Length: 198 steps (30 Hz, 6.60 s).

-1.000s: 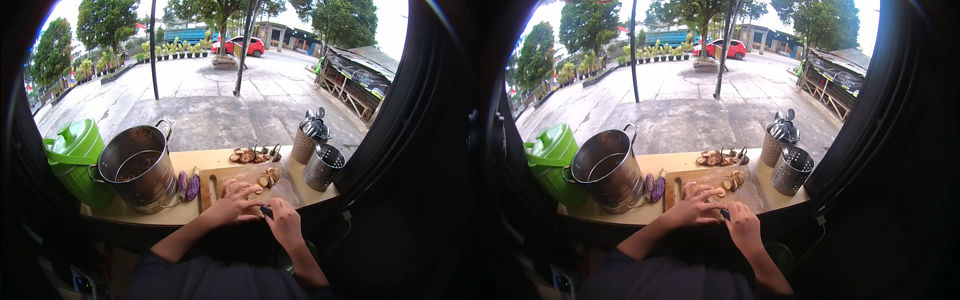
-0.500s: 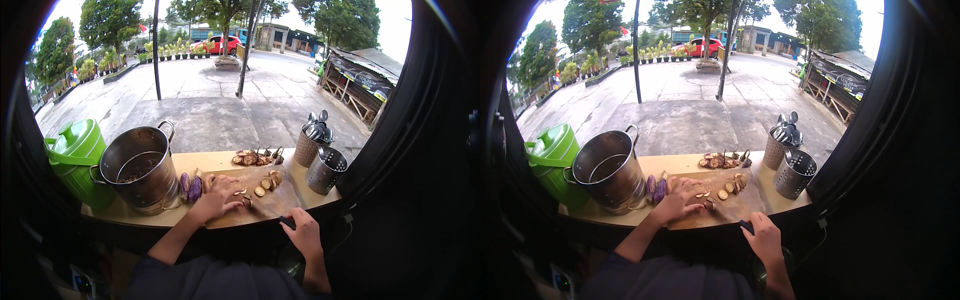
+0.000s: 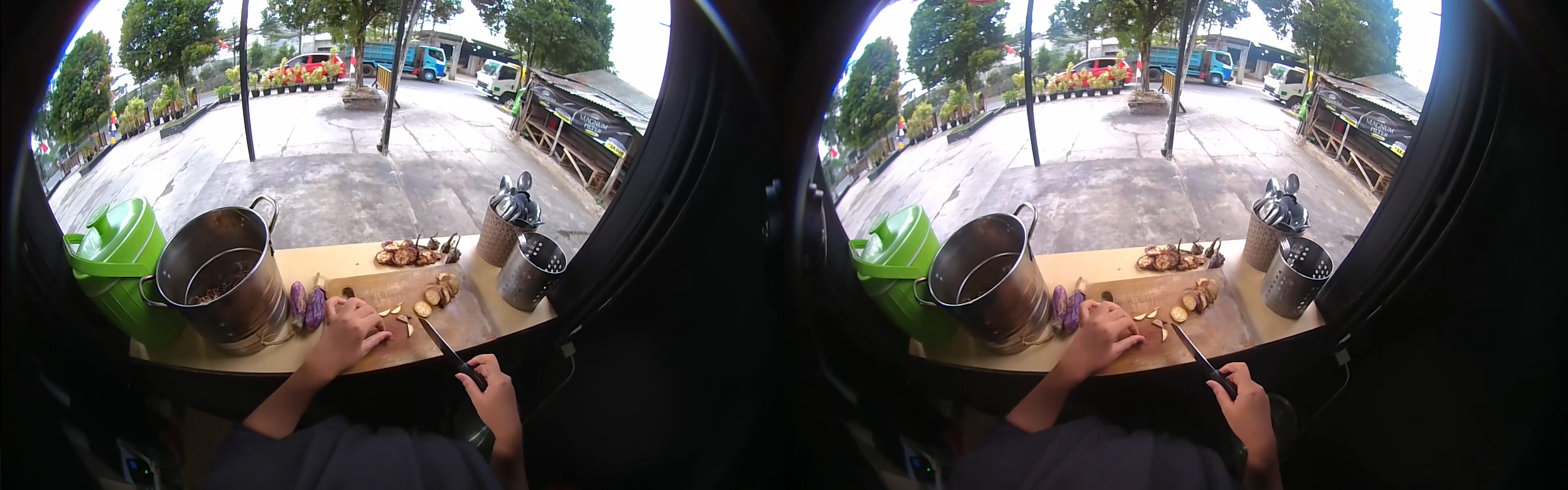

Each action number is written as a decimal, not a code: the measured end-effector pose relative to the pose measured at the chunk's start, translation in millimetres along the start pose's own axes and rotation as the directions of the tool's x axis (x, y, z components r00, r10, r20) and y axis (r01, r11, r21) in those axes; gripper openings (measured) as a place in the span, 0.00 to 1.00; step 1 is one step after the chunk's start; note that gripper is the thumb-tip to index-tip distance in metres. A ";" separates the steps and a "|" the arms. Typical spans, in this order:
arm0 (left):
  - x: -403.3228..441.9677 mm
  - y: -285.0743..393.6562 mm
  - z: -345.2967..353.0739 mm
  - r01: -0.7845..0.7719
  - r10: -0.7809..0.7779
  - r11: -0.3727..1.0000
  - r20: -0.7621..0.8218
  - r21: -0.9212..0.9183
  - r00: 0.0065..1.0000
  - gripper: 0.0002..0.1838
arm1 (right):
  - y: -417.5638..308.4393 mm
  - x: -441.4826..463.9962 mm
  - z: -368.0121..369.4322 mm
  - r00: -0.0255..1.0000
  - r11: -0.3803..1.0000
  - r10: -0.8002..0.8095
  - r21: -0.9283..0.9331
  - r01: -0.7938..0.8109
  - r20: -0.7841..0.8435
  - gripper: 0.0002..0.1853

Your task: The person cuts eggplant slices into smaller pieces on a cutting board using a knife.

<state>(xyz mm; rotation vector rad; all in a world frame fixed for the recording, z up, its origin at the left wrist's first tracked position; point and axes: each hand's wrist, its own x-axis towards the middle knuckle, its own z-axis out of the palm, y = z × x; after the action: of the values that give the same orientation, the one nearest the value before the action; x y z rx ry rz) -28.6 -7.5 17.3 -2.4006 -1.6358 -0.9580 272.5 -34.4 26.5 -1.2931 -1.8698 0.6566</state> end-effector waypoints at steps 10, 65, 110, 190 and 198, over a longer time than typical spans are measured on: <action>-13.1 13.0 6.6 0.261 -0.283 0.951 -0.123 -0.167 0.951 0.13 | -31.9 -7.9 30.3 0.961 0.963 -0.268 0.004 0.268 0.066 0.21; -23.6 10.2 13.4 0.201 -0.285 0.910 -0.197 -0.362 0.938 0.06 | -80.3 -23.6 42.4 0.973 0.885 -0.193 -0.406 0.227 0.124 0.19; -23.4 6.0 19.0 0.226 -0.309 0.911 -0.209 -0.344 0.928 0.05 | -73.6 -10.6 59.1 0.962 0.861 -0.222 -0.431 0.270 0.160 0.19; -26.0 5.4 22.3 0.245 -0.345 0.898 -0.239 -0.366 0.908 0.06 | -74.8 -14.3 59.2 0.979 0.914 -0.169 -0.353 0.200 0.116 0.19; -25.7 5.1 22.4 0.240 -0.342 0.900 -0.247 -0.365 0.907 0.06 | -76.8 -17.7 58.9 0.978 0.905 -0.170 -0.372 0.205 0.124 0.19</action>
<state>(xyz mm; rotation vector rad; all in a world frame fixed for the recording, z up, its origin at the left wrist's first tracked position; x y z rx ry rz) -20.2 -21.6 -13.0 -2.0597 -1.8706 -1.6826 186.2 -78.0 45.4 -1.3128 -2.2423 0.2538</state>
